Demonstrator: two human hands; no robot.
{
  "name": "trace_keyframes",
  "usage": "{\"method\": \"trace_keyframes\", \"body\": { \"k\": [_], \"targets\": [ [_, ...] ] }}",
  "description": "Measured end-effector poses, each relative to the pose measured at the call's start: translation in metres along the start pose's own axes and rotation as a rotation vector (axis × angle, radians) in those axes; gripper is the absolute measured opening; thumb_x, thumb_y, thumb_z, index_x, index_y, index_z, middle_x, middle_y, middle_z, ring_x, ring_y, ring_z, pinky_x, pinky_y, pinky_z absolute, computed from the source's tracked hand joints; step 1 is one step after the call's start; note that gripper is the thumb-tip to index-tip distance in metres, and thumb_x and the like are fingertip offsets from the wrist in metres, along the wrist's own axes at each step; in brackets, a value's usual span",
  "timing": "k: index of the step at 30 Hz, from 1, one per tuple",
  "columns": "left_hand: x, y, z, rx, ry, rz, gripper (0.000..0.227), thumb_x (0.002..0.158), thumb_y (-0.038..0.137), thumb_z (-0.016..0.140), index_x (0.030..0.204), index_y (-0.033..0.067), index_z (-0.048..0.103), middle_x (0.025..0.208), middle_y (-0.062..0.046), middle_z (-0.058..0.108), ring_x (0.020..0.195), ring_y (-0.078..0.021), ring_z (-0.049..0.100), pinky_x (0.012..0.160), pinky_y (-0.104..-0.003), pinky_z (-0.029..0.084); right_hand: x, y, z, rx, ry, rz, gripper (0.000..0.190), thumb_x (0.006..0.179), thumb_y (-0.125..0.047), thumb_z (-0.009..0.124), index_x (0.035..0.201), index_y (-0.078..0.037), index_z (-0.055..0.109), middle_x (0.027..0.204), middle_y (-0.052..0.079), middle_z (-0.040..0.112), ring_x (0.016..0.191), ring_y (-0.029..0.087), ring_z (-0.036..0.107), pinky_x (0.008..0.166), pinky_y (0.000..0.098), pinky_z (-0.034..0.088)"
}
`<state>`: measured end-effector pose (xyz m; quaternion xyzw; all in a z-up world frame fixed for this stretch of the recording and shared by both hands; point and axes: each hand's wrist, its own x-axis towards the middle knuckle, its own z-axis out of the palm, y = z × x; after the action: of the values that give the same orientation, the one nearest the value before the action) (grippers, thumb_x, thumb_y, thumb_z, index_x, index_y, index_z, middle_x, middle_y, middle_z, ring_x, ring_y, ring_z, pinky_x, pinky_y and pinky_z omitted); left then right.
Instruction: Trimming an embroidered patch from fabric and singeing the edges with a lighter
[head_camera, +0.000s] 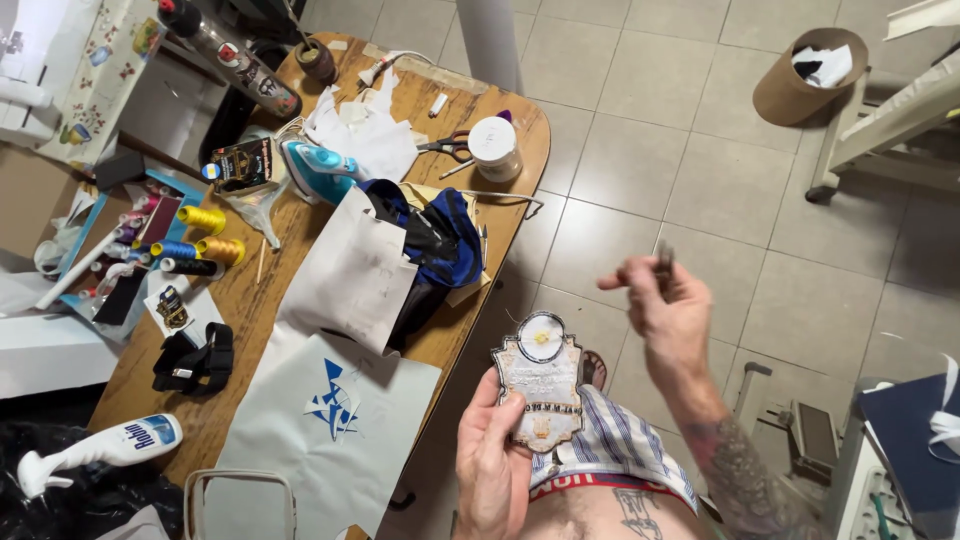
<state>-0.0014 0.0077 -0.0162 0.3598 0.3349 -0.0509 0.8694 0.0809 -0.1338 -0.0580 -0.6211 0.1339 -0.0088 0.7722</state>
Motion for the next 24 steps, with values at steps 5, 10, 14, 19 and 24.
{"method": "trace_keyframes", "body": {
  "k": [5, 10, 14, 19, 24],
  "targets": [
    [0.001, 0.004, 0.008, -0.069, -0.009, -0.037, 0.037, 0.081, 0.005, 0.046, 0.116, -0.0040, 0.050, 0.108, -0.025, 0.061, 0.091, -0.0306, 0.059, 0.079, -0.040, 0.049, -0.017, 0.000, -0.005, -0.125, -0.373, 0.091, 0.032, 0.067, 0.005, 0.058, 0.098, -0.003, 0.063, 0.084, 0.008, 0.065, 0.066, 0.013, 0.061, 0.059, 0.0214, 0.054],
    [0.005, 0.002, 0.002, -0.108, -0.051, 0.108, 0.036, 0.082, 0.005, 0.046, 0.116, -0.0023, 0.050, 0.109, -0.025, 0.060, 0.094, -0.0325, 0.059, 0.080, -0.044, 0.049, -0.033, 0.001, -0.001, -0.002, -0.217, 0.113, 0.008, 0.076, -0.010, 0.064, 0.078, -0.003, 0.066, 0.058, 0.006, 0.064, 0.043, 0.008, 0.047, 0.040, 0.0191, 0.037],
    [0.008, 0.004, -0.001, -0.119, -0.157, 0.180, 0.036, 0.084, 0.006, 0.045, 0.120, 0.0004, 0.047, 0.115, -0.024, 0.057, 0.101, -0.0320, 0.057, 0.085, -0.044, 0.048, -0.037, 0.012, -0.013, -0.100, -0.373, 0.293, 0.030, 0.064, 0.009, 0.063, 0.092, -0.001, 0.068, 0.082, 0.009, 0.066, 0.061, 0.015, 0.059, 0.054, 0.0256, 0.053],
    [0.015, 0.004, -0.016, 0.117, -0.129, 0.069, 0.031, 0.080, 0.007, 0.053, 0.106, -0.0111, 0.052, 0.097, -0.026, 0.064, 0.083, -0.0265, 0.063, 0.079, -0.030, 0.050, -0.042, -0.010, 0.002, -0.167, -0.346, -0.024, 0.007, 0.074, -0.008, 0.065, 0.072, -0.002, 0.068, 0.063, 0.007, 0.069, 0.055, 0.010, 0.062, 0.051, 0.0181, 0.052],
    [0.012, 0.006, -0.017, 0.126, -0.112, 0.096, 0.027, 0.081, 0.005, 0.054, 0.106, -0.0049, 0.054, 0.094, -0.024, 0.067, 0.076, -0.0271, 0.066, 0.064, -0.030, 0.056, -0.035, 0.009, -0.020, -0.111, -0.073, 0.052, 0.022, 0.087, -0.022, 0.053, 0.089, -0.004, 0.064, 0.065, 0.003, 0.055, 0.049, 0.008, 0.051, 0.042, 0.0171, 0.048]
  ]
}}
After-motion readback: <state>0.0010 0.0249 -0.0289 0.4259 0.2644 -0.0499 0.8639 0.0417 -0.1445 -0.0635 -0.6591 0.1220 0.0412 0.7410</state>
